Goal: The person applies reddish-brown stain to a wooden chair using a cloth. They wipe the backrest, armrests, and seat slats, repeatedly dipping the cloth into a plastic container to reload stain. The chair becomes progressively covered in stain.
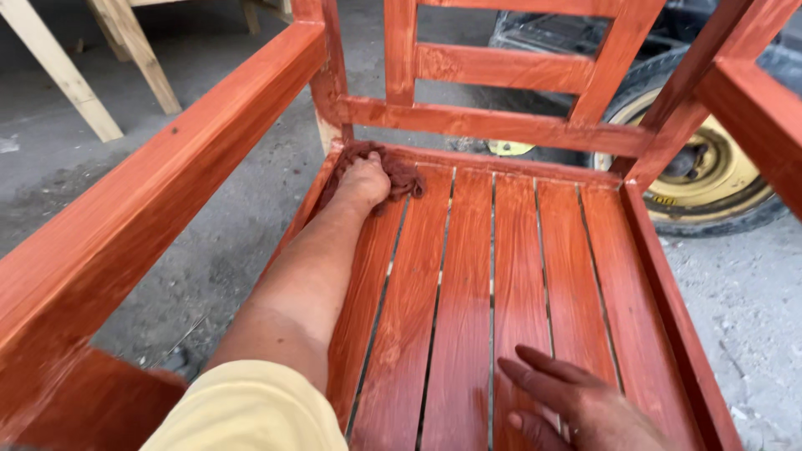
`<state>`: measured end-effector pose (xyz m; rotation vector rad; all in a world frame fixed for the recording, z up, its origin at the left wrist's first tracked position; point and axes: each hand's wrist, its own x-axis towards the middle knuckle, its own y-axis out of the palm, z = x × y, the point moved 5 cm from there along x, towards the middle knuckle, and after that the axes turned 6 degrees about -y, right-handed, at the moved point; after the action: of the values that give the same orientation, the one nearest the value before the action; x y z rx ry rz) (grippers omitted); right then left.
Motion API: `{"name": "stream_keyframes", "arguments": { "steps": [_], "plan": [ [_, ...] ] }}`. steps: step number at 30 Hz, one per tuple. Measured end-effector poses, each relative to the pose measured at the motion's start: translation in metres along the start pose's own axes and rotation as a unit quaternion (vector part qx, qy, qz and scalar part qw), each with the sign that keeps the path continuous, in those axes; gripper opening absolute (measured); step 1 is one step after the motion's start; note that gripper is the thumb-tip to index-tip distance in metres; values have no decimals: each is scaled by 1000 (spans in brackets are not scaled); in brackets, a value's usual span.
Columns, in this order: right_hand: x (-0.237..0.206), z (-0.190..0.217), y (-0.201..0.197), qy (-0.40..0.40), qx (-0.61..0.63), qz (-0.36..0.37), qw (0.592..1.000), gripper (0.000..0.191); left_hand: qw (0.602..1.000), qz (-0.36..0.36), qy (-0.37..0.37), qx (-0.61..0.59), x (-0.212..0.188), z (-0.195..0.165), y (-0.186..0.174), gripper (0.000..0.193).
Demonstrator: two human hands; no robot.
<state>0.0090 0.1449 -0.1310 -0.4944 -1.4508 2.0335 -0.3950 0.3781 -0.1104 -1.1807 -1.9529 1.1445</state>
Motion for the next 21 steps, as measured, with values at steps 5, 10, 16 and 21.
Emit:
{"name": "stream_keyframes", "arguments": {
  "steps": [5, 10, 16, 21],
  "plan": [
    [-11, 35, -34, 3, 6, -11, 1000, 58, 1000, -11, 13, 4, -42, 28, -4, 43],
    [-16, 66, -52, 4, 12, 0, 1000, 58, 998, -23, 23, 46, -126, 58, -14, 36],
    [-30, 73, -61, -8, -8, 22, 1000, 63, 995, -8, 73, 67, -262, 91, -46, 29],
    [-41, 79, -63, -38, -34, 26, 998, 66, 981, 105, 50, 157, -332, 112, -68, 33]
  ]
}}
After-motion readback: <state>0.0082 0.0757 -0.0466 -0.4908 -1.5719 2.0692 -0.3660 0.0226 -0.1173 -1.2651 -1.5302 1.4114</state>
